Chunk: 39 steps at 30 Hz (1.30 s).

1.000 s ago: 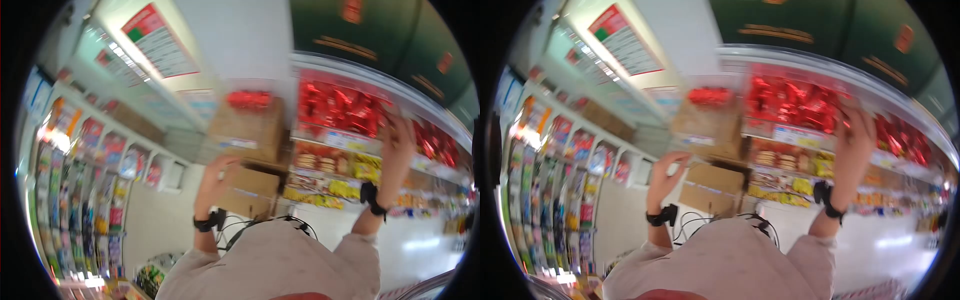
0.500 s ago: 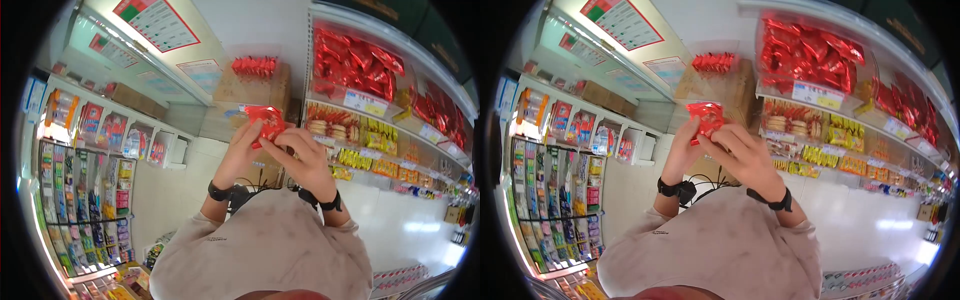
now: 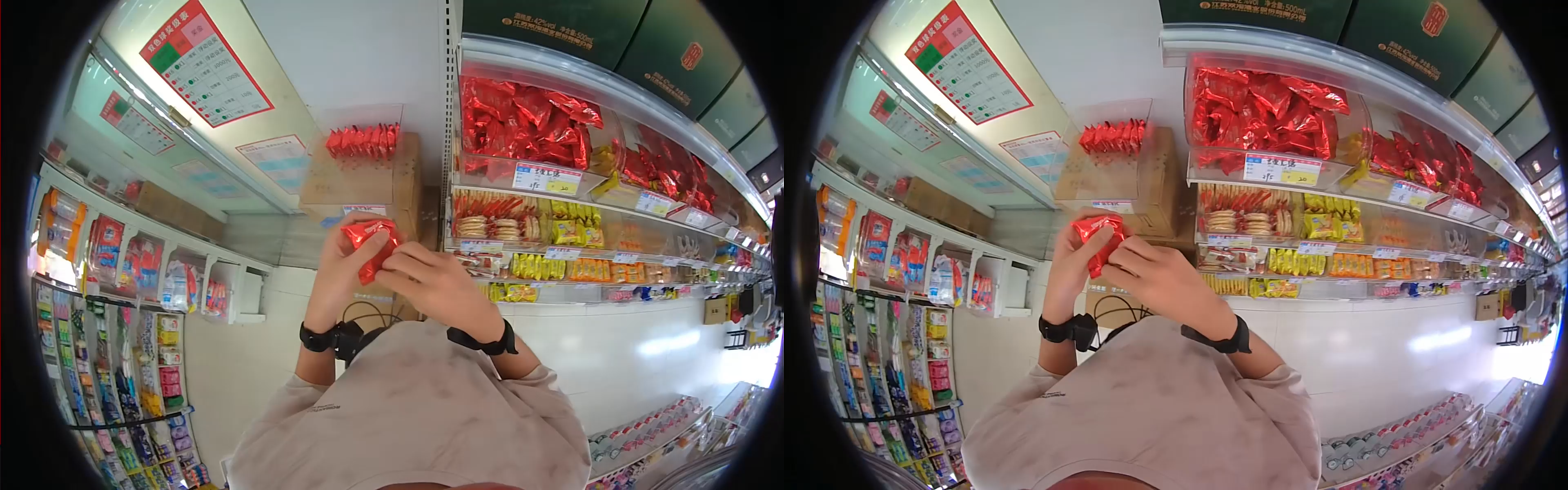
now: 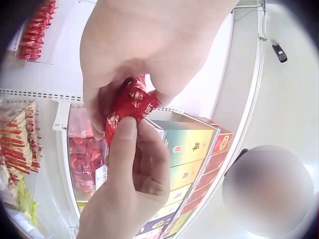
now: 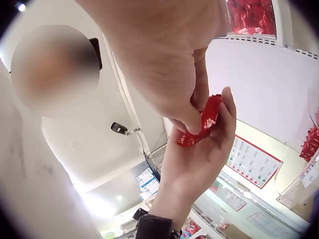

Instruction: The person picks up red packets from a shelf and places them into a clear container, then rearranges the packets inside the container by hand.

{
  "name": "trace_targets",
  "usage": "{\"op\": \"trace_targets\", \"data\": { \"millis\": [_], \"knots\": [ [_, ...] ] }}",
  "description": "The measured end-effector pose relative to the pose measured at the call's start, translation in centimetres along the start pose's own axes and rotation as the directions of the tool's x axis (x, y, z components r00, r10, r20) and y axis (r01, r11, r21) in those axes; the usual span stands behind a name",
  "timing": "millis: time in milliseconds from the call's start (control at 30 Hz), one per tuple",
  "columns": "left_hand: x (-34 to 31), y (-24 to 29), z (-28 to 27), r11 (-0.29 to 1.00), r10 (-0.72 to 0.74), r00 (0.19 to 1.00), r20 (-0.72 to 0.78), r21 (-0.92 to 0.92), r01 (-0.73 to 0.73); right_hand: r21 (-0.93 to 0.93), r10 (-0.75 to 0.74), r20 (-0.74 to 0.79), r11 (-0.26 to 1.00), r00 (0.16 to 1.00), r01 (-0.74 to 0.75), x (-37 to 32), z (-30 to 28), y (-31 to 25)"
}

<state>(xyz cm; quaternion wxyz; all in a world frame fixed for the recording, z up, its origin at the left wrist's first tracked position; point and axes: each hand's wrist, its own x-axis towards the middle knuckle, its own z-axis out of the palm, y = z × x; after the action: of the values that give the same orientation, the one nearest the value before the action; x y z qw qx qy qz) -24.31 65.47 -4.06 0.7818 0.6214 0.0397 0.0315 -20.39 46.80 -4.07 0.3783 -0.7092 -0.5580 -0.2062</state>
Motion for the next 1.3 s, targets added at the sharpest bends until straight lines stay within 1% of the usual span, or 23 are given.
{"op": "trace_targets", "data": {
  "millis": [67,100,133,200,233,267,300,367,467,567,633,700,800,900,933,1033,1067,1100,1167,1200,1300],
  "knots": [
    [0.4,-0.5,-0.1,0.998,-0.004,0.999,-0.038,0.068,0.006,0.053,0.069,-0.038,0.996,0.997,-0.067,0.1,-0.6,0.4],
    [0.6,-0.7,0.0,0.997,0.016,0.999,-0.03,0.078,-0.014,0.083,0.106,-0.059,0.991,0.993,-0.101,0.3,-1.0,0.5],
    [0.8,-0.8,0.0,0.995,0.038,0.999,-0.022,0.091,-0.035,0.068,0.182,-0.133,0.982,0.974,-0.175,0.5,-1.9,0.9],
    [0.8,-0.8,-0.1,0.994,0.058,0.998,-0.028,0.091,-0.055,0.056,0.319,-0.295,0.947,0.901,-0.317,1.1,-4.8,2.2],
    [0.9,-0.7,-0.1,0.996,0.058,0.998,-0.039,0.074,-0.055,0.098,0.42,-0.37,0.904,0.829,-0.415,1.6,-6.0,2.7],
    [0.9,-0.7,-0.1,0.997,0.058,0.997,-0.049,0.058,-0.055,0.149,0.514,-0.437,0.851,0.738,-0.504,2.0,-7.0,3.3],
    [1.1,-0.8,-0.3,0.994,0.077,0.996,-0.055,0.08,-0.073,0.043,0.466,-0.454,0.863,0.759,-0.504,2.3,-7.7,4.5],
    [1.2,-1.2,-1.0,0.987,0.114,0.991,-0.072,0.123,-0.105,-0.166,0.372,-0.463,0.855,0.804,-0.491,3.1,-8.8,6.8],
    [1.0,-1.1,-1.8,0.98,0.189,0.976,-0.105,0.075,-0.182,-0.205,0.391,-0.408,0.842,0.825,-0.5,3.8,-8.4,9.2],
    [0.8,-1.2,-2.6,0.977,0.211,0.951,-0.227,0.032,-0.21,-0.075,0.617,-0.262,0.754,0.742,-0.653,4.9,-7.9,9.7],
    [0.6,-1.1,-2.9,0.974,0.204,0.93,-0.305,-0.028,-0.223,-0.084,0.633,-0.232,0.743,0.738,-0.664,5.4,-7.7,10.4],
    [0.2,-1.3,-3.4,0.97,0.195,0.908,-0.37,-0.063,-0.234,-0.092,0.674,-0.213,0.706,0.707,-0.702,5.8,-7.6,10.3],
    [-0.4,-1.5,-3.9,0.972,0.175,0.887,-0.427,-0.066,-0.224,-0.205,0.641,-0.2,0.712,0.741,-0.671,5.8,-7.4,11.2],
    [-0.9,-1.5,-4.2,0.965,0.186,0.89,-0.415,-0.095,-0.246,-0.266,0.464,-0.345,0.785,0.816,-0.559,5.0,-6.8,11.6],
    [-1.0,-1.5,-4.0,0.96,0.189,0.885,-0.426,-0.111,-0.259,-0.197,0.415,-0.379,0.837,0.827,-0.51,4.8,-6.7,12.0],
    [-1.0,-1.6,-3.8,0.946,0.197,0.877,-0.438,-0.149,-0.287,-0.023,0.408,-0.482,0.879,0.776,-0.476,4.4,-7.3,11.3],
    [-1.0,-1.9,-4.0,0.944,0.194,0.876,-0.44,-0.158,-0.289,-0.001,0.415,-0.501,0.877,0.759,-0.48,4.3,-7.4,10.8],
    [-0.9,-2.1,-3.9,0.943,0.185,0.879,-0.44,-0.173,-0.286,0.044,0.39,-0.541,0.898,0.745,-0.438,4.1,-7.3,10.1],
    [-0.9,-1.9,-3.8,0.954,0.129,0.897,-0.424,-0.194,-0.229,0.112,0.335,-0.613,0.933,0.715,-0.341,3.9,-7.2,8.8],
    [-1.0,-1.9,-3.7,0.958,0.097,0.903,-0.419,-0.207,-0.199,0.149,0.322,-0.621,0.944,0.715,-0.296,4.0,-7.5,7.8],
    [-0.8,-2.6,-3.6,0.962,0.037,0.921,-0.389,-0.234,-0.137,0.076,0.201,-0.721,0.974,0.663,-0.214,3.7,-7.9,5.7]
  ]
}}
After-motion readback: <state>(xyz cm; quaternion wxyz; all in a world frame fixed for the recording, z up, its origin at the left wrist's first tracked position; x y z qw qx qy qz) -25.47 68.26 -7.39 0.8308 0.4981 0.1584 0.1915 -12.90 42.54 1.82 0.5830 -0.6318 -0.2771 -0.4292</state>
